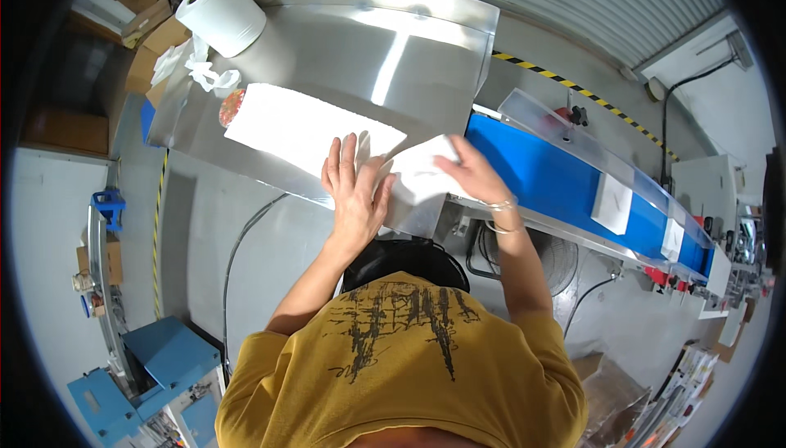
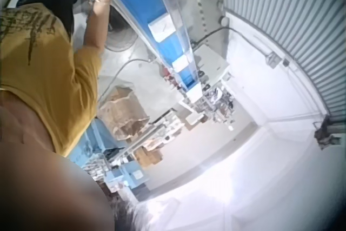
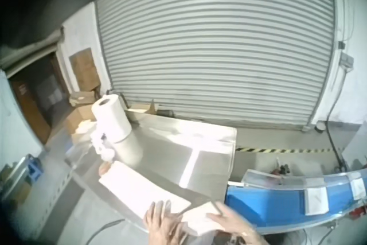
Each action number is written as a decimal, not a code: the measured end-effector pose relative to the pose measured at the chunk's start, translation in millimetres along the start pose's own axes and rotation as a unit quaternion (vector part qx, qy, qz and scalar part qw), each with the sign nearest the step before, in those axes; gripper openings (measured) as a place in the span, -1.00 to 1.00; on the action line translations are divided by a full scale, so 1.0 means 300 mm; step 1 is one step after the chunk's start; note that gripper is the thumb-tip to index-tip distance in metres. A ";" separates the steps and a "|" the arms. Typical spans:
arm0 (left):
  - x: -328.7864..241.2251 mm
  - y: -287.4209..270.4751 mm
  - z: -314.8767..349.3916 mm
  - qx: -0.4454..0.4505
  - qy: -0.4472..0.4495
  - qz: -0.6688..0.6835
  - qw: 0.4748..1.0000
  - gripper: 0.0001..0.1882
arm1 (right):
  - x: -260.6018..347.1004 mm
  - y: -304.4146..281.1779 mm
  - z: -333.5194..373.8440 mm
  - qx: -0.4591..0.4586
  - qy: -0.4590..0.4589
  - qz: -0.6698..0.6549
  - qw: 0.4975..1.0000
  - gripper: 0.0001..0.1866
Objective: Inspecting and moving stacks of paper filters from production machinery to a sorting conveyor belt.
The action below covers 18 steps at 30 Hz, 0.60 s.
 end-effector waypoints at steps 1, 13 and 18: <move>0.013 -0.001 -0.002 -0.019 -0.014 0.005 1.000 -0.70 | -0.067 -0.056 0.033 -0.051 0.012 -0.089 0.995 -0.66; 0.039 0.013 0.000 -0.013 -0.001 0.007 1.000 -0.68 | 0.031 -0.433 0.263 -0.353 0.024 0.471 0.808 -0.47; 0.038 -0.001 0.000 0.008 0.016 0.013 1.000 -0.70 | 0.226 0.034 -0.029 0.028 -0.097 0.132 0.986 -0.48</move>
Point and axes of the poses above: each hand's wrist, its own z-axis away from the middle knuckle, its own y-axis out of the palm, x = y × z, the point moved 9 cm from there along -z, towards the middle knuckle, and after that the axes turned 6 degrees about z, right-handed, at the moved point
